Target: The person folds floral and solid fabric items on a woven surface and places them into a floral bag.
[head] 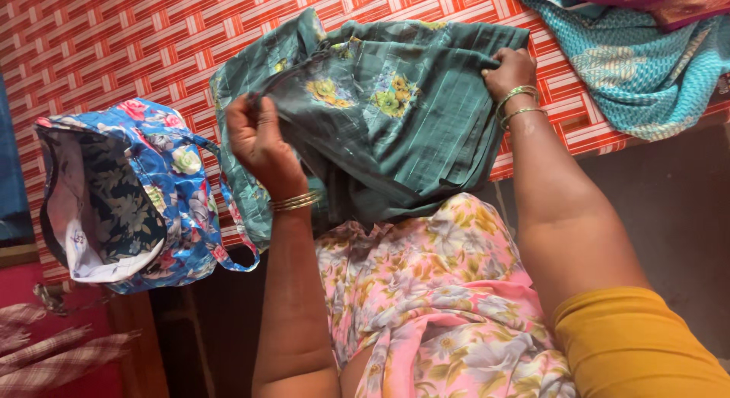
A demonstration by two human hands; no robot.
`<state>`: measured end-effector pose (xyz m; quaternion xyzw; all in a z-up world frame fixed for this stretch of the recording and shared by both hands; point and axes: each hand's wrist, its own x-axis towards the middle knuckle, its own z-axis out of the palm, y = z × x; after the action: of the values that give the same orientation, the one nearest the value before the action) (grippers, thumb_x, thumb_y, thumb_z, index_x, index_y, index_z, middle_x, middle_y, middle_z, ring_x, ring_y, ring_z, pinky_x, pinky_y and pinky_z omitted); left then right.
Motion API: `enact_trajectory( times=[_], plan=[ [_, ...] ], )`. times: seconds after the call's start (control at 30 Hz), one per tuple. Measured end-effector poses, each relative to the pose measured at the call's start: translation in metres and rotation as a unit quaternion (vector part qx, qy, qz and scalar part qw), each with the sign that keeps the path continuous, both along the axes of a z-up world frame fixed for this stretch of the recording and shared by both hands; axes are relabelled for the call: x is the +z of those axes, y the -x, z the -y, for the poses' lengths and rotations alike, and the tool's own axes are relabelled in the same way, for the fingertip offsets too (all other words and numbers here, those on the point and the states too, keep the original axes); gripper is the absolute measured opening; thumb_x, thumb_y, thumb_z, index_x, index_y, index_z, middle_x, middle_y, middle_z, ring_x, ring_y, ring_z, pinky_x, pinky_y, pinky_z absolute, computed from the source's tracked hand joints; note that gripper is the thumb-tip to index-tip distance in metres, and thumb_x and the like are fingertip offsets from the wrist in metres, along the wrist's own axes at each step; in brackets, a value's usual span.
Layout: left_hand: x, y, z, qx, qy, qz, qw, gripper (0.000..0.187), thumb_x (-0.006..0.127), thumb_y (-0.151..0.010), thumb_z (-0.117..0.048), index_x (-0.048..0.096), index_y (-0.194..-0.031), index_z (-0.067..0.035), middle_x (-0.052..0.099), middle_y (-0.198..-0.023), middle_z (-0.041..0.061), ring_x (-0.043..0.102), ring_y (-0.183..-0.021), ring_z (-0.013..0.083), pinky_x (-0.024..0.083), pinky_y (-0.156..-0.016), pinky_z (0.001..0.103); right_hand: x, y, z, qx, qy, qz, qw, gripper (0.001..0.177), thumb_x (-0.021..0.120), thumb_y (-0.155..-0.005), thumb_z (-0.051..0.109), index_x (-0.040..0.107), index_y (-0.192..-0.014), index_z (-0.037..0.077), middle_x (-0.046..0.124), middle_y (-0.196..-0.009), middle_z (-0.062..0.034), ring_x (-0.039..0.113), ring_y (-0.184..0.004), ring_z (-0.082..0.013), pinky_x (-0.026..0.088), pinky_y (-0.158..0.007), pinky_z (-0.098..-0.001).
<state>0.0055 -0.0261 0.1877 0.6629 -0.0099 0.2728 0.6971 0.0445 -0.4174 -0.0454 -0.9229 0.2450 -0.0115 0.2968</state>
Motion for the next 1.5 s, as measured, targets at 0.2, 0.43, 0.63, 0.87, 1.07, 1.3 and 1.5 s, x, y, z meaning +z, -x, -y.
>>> enact_trajectory(
  times=[0.2, 0.43, 0.63, 0.87, 1.07, 1.3, 1.5],
  plan=[
    [-0.038, -0.013, 0.049, -0.096, -0.009, -0.065, 0.993, 0.008, 0.067, -0.099, 0.000, 0.065, -0.106, -0.003, 0.064, -0.097, -0.002, 0.058, -0.088, 0.0063, 0.050, -0.080, 0.022, 0.050, -0.013, -0.021, 0.084, -0.320, 0.127, 0.935, 0.024, 0.082, -0.088, 0.015, 0.069, -0.105, 0.003, 0.070, -0.086, -0.0019, 0.069, -0.075, -0.0150, 0.057, -0.058, -0.0313],
    [-0.044, -0.012, 0.092, -0.092, -0.117, -0.150, 0.977, 0.008, 0.070, -0.096, -0.011, 0.069, -0.098, -0.003, 0.068, -0.080, -0.003, 0.056, -0.072, 0.0037, 0.049, -0.064, 0.023, 0.171, 0.002, -0.097, 0.221, -0.481, 0.121, 0.840, 0.014, 0.081, -0.093, 0.006, 0.068, -0.100, 0.005, 0.069, -0.084, 0.0000, 0.068, -0.070, -0.0056, 0.057, -0.059, -0.0233],
    [-0.036, -0.012, 0.081, -0.047, -0.154, -0.133, 0.978, 0.014, 0.072, -0.097, -0.016, 0.070, -0.097, -0.002, 0.069, -0.080, -0.003, 0.057, -0.072, 0.0029, 0.050, -0.066, 0.023, 0.200, 0.015, -0.162, 0.292, -0.336, 0.284, 0.849, 0.015, 0.080, -0.091, 0.001, 0.068, -0.100, 0.000, 0.074, -0.091, -0.0035, 0.070, -0.085, -0.0094, 0.061, -0.071, -0.0280],
    [-0.039, -0.011, 0.081, -0.108, -0.004, -0.120, 0.987, 0.019, 0.082, -0.090, -0.015, 0.070, -0.094, -0.001, 0.070, -0.087, -0.002, 0.061, -0.075, 0.0031, 0.052, -0.067, 0.020, 0.219, 0.057, -0.204, 0.126, -0.230, 0.350, 0.899, 0.017, 0.072, -0.087, -0.004, 0.074, -0.103, 0.002, 0.070, -0.098, -0.0104, 0.066, -0.093, -0.0155, 0.055, -0.079, -0.0302],
    [-0.047, -0.019, 0.058, -0.103, 0.175, -0.208, 0.957, 0.017, 0.076, -0.094, -0.013, 0.068, -0.083, -0.004, 0.058, -0.069, -0.003, 0.046, -0.056, 0.0045, 0.037, -0.051, 0.021, 0.158, 0.034, -0.166, 0.227, -0.470, 0.266, 0.810, 0.032, 0.068, -0.087, 0.004, 0.073, -0.118, 0.006, 0.067, -0.116, -0.0075, 0.067, -0.107, -0.0200, 0.056, -0.092, -0.0322],
    [0.028, 0.008, -0.016, -0.092, 0.174, -0.102, 0.975, 0.005, 0.067, -0.099, -0.008, 0.064, -0.094, -0.009, 0.064, -0.087, -0.002, 0.061, -0.079, 0.0093, 0.051, -0.074, 0.026, -0.037, -0.045, 0.023, 0.039, -0.065, 0.130, 0.989, 0.051, 0.084, -0.081, 0.031, 0.070, -0.125, 0.008, 0.071, -0.126, -0.0155, 0.067, -0.121, -0.0317, 0.052, -0.107, -0.0404],
    [0.074, 0.032, -0.078, -0.050, 0.201, 0.008, 0.978, 0.007, 0.066, -0.102, -0.011, 0.064, -0.097, -0.007, 0.066, -0.094, 0.003, 0.065, -0.091, 0.0158, 0.054, -0.089, 0.034, -0.072, -0.045, 0.104, 0.022, 0.005, 0.123, 0.992, 0.076, 0.083, -0.087, 0.033, 0.052, -0.147, -0.002, 0.049, -0.151, -0.0265, 0.048, -0.134, -0.0457, 0.040, -0.110, -0.0517]
  ],
)
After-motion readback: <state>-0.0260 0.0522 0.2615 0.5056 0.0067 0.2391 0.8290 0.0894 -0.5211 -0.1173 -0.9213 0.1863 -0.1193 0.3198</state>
